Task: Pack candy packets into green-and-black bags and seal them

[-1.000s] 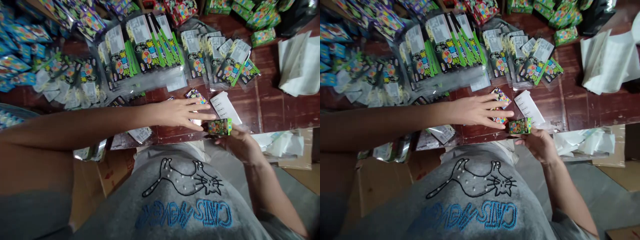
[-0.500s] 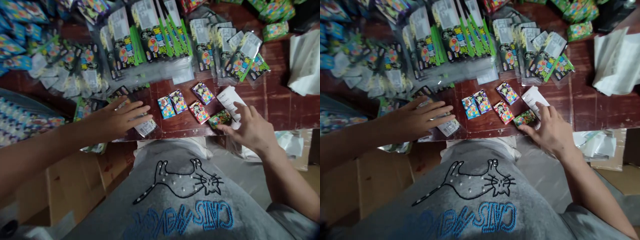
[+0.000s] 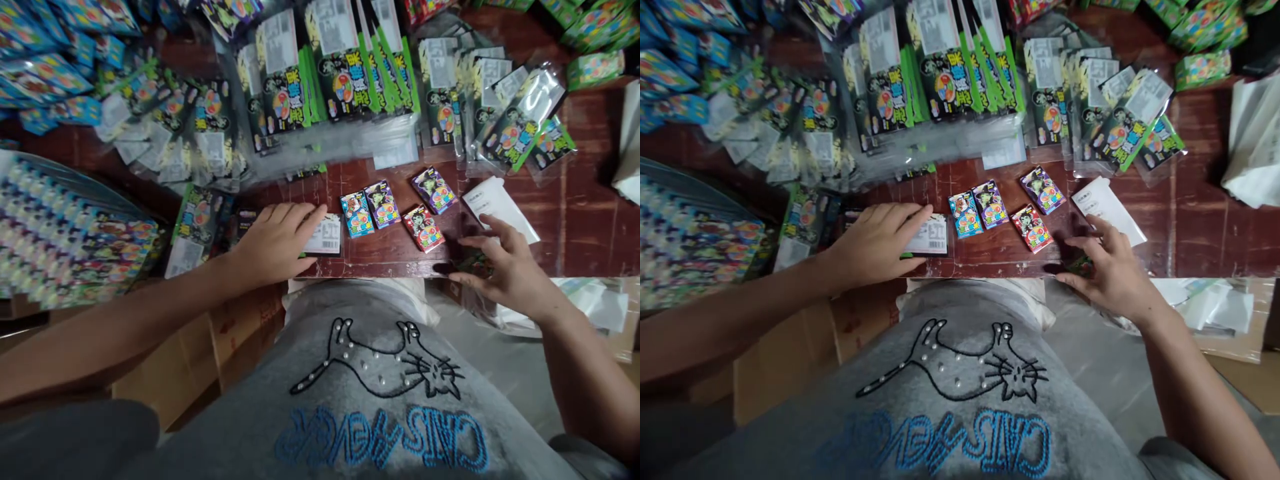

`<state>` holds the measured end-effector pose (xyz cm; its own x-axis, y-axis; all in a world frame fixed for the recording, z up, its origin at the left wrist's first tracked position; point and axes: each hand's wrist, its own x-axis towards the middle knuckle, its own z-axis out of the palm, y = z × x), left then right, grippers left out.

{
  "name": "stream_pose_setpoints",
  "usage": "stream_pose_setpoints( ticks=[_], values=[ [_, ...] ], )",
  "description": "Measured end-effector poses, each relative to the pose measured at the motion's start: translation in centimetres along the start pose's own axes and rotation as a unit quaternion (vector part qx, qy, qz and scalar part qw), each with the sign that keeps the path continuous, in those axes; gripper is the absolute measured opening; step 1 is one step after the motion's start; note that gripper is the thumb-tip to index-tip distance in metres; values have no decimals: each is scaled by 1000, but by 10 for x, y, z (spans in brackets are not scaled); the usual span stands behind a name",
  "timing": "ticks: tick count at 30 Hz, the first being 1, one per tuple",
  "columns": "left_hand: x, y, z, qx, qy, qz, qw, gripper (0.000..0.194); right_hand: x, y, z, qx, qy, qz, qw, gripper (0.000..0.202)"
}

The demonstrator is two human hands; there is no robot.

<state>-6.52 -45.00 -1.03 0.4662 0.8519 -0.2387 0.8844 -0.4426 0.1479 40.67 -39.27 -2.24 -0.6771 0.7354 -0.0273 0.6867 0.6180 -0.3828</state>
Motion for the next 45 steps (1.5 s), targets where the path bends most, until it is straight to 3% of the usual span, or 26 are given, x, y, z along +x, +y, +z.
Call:
stream_pose_setpoints(
  ticks=[2,5,7,10,13,16,19,23,26,29,33,36,40,42,45],
  values=[
    [7,0,-2,-35,3,-36,999,105,-5,-5,1,-56,-4,0,998,68],
    [34,15,-14,-97,13,-80,992,128,-5,-9,-4,-85,-2,35,996,47],
    [63,35,-21,-117,12,-98,988,131,2,-9,-7,-39,21,47,998,31],
    [108,64,-21,-117,8,-98,988,123,15,-6,-6,92,122,66,986,21],
    [136,80,-10,-101,15,-7,995,92,16,3,6,182,168,56,967,29],
    [143,81,1,-98,4,149,984,73,0,16,18,181,136,41,973,36],
    [133,73,0,-99,12,219,971,94,-20,24,20,127,95,36,987,50],
    [87,39,-18,-88,43,165,981,128,-26,16,8,42,55,1,998,86],
    [43,4,-19,-74,41,85,993,138,3,-7,7,2,38,-87,995,108],
    [13,-16,-4,-61,24,40,997,127,63,-39,20,15,0,-165,986,108],
    [3,-13,15,-65,23,-5,998,110,147,-73,43,28,-42,-197,979,110],
    [-3,0,17,-59,33,-45,997,110,179,-77,52,21,-83,-217,972,94],
    [-12,13,18,-51,49,-103,992,95,178,-75,52,38,-19,-175,984,86],
    [-13,15,22,-60,69,-113,989,98,169,-78,50,52,13,-147,988,91],
    [-12,12,27,-84,94,-111,986,101,158,-85,45,60,14,-134,989,89]
  ],
)
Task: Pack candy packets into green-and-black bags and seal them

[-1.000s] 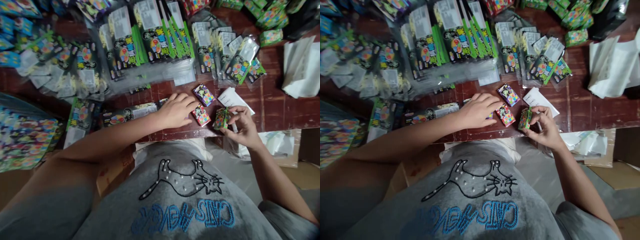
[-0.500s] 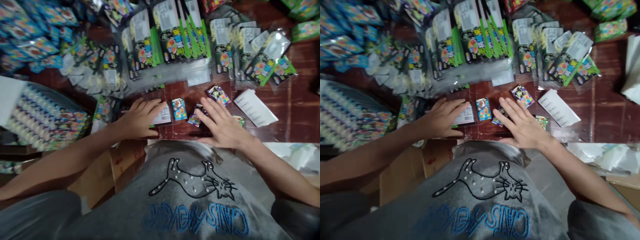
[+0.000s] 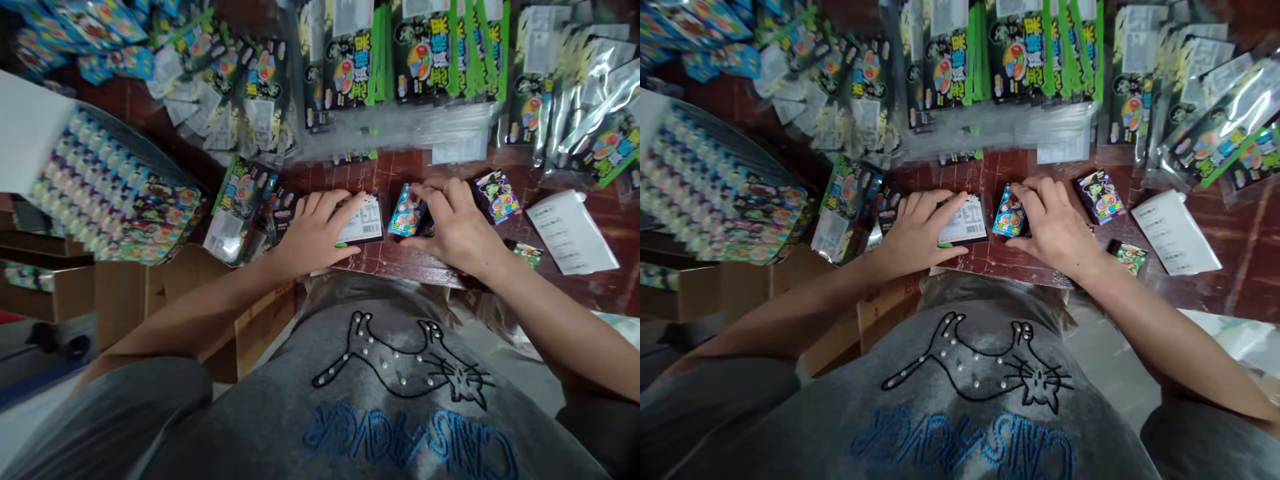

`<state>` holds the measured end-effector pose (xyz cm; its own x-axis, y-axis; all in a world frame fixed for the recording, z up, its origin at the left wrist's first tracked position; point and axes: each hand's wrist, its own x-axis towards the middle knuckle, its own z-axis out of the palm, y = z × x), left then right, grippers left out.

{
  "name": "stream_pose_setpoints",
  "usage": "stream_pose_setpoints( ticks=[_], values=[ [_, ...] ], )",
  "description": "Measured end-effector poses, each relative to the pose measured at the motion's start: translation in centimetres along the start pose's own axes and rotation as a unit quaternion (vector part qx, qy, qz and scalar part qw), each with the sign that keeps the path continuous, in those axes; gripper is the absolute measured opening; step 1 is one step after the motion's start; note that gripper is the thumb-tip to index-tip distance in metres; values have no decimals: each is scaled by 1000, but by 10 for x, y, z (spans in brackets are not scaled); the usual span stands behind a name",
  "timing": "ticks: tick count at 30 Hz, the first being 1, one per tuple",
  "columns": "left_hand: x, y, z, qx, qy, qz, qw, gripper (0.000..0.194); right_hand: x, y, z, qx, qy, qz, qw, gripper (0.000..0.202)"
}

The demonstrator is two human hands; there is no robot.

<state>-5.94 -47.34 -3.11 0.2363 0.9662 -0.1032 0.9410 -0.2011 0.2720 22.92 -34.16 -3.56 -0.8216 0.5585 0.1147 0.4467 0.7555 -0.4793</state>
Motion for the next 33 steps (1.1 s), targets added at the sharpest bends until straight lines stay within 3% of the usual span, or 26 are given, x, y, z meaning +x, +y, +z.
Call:
stream_pose_setpoints(
  ticks=[4,8,14,19,27,33],
  values=[
    [3,-3,1,-30,3,23,999,96,-3,-8,-11,-9,29,14,999,81],
    [3,-2,1,-63,5,31,998,96,-5,-6,-17,34,-33,-18,999,67],
    [3,1,0,-80,-2,68,994,100,-12,6,-17,113,-78,-104,985,64],
    [12,8,-2,-79,-13,122,989,94,-12,13,-18,154,-85,-85,981,70],
    [23,8,6,-62,-35,106,992,92,-23,22,-8,136,-56,-48,988,68],
    [20,16,6,-78,-6,54,995,99,-36,11,-8,62,62,26,996,71]
  ],
)
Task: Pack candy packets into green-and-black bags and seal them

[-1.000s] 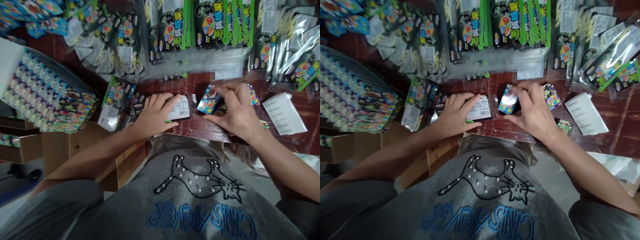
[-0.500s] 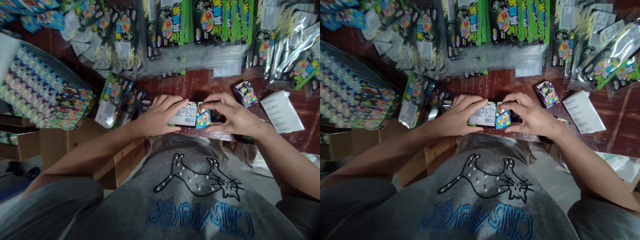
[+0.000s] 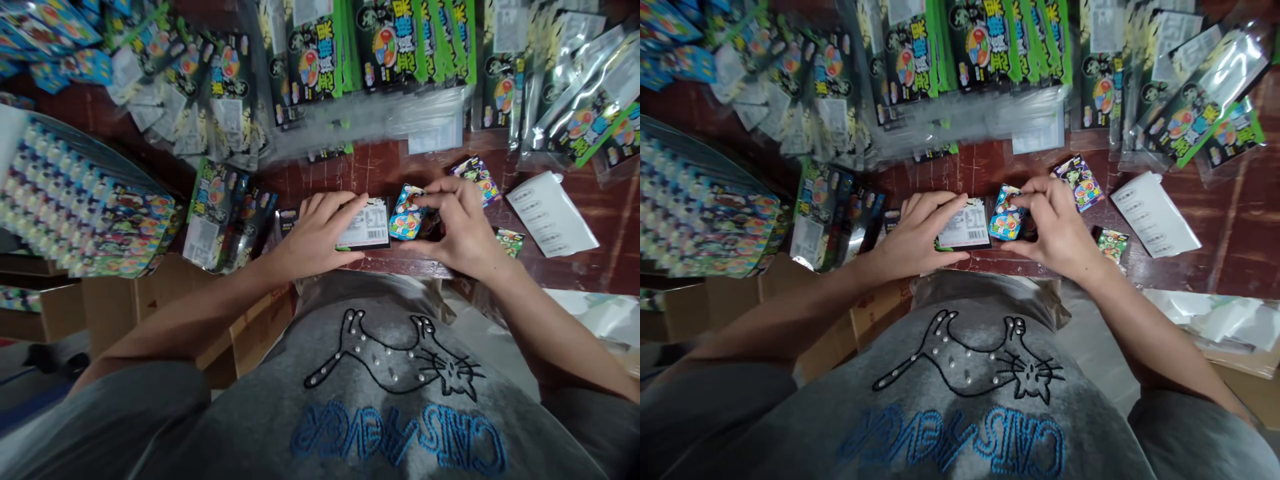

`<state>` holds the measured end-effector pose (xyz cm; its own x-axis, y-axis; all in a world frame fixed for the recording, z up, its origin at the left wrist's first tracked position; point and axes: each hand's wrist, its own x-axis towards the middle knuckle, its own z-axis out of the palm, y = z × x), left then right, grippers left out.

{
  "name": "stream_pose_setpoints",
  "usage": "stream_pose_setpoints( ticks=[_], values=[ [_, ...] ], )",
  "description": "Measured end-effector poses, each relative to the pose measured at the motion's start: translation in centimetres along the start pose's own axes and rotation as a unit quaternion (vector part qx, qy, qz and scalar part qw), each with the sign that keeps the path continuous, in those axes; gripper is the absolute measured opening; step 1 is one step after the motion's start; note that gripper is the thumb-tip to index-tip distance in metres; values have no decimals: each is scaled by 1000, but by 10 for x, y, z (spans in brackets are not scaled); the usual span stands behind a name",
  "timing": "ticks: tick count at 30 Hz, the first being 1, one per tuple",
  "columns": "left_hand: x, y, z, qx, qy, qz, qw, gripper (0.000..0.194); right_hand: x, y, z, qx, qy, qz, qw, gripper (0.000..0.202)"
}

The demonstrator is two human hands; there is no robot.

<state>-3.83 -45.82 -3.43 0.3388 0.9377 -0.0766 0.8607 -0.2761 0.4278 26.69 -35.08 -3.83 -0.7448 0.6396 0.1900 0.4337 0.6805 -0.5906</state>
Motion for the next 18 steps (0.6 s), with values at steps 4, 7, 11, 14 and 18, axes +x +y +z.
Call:
stream_pose_setpoints(
  ticks=[4,7,11,14,18],
  values=[
    [1,7,2,5,17,-1,1000,98,-9,-15,12,8,3,-21,1000,67],
    [2,7,4,-4,-4,46,999,91,-12,-22,15,39,-39,-73,996,76],
    [1,4,9,13,-4,11,1000,92,-18,-27,8,32,-73,-48,996,107],
    [0,2,10,23,-12,-21,999,96,-25,-23,1,-85,-29,47,995,114],
    [2,-1,8,14,-22,-10,1000,96,-26,-10,-5,-147,-42,73,986,82]
  ],
)
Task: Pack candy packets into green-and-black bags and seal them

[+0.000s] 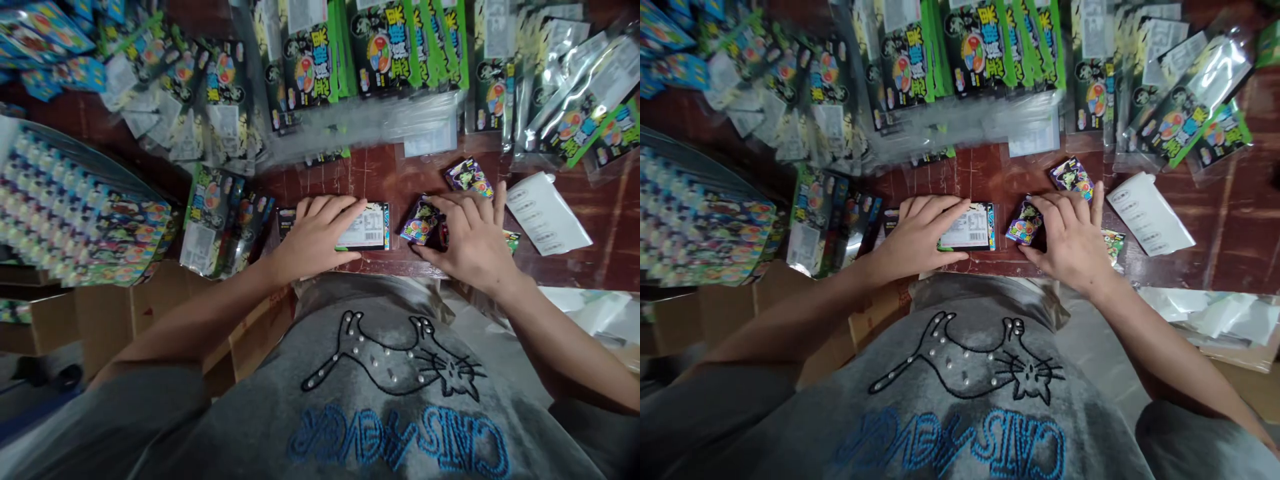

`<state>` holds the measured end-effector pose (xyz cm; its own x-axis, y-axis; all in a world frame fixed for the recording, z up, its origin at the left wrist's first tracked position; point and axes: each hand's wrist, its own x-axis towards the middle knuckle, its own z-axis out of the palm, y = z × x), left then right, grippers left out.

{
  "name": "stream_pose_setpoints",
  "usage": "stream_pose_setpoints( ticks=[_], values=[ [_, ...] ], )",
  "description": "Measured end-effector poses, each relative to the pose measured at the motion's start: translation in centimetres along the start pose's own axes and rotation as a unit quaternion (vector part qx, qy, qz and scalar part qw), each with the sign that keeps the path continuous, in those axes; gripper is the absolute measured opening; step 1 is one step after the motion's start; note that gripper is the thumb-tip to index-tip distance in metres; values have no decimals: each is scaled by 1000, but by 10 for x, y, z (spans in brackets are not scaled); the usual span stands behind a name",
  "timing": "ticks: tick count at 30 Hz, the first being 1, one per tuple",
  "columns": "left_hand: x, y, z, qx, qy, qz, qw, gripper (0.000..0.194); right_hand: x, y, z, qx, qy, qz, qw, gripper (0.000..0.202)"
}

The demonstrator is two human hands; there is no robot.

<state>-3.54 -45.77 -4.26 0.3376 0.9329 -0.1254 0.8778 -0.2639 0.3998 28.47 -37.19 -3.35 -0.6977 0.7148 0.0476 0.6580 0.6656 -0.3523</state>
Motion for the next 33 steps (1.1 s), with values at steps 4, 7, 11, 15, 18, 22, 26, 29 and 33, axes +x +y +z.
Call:
stream_pose_setpoints(
  ticks=[4,7,11,15,18,22,26,29,33],
  values=[
    [4,-8,1,-6,0,32,999,94,15,15,-6,100,-58,-126,985,60],
    [5,-12,2,-14,1,41,999,94,26,24,-9,161,-80,-172,969,59],
    [6,-8,2,-40,2,23,999,94,30,25,-10,191,-81,-180,962,61],
    [9,-3,-1,-58,3,-11,998,99,22,25,-15,198,-57,-176,963,63],
    [12,-1,-1,-64,4,17,998,97,19,27,-14,203,-64,-173,962,64],
    [12,3,0,-31,17,36,999,96,21,31,-6,183,-71,-174,965,62],
    [11,8,0,-16,10,18,1000,96,21,29,-1,125,-11,-163,979,62],
    [10,11,0,-26,12,-2,1000,96,16,25,-1,86,55,-134,986,68],
    [9,11,6,-39,17,7,999,94,9,21,4,115,30,-135,984,68]
  ],
)
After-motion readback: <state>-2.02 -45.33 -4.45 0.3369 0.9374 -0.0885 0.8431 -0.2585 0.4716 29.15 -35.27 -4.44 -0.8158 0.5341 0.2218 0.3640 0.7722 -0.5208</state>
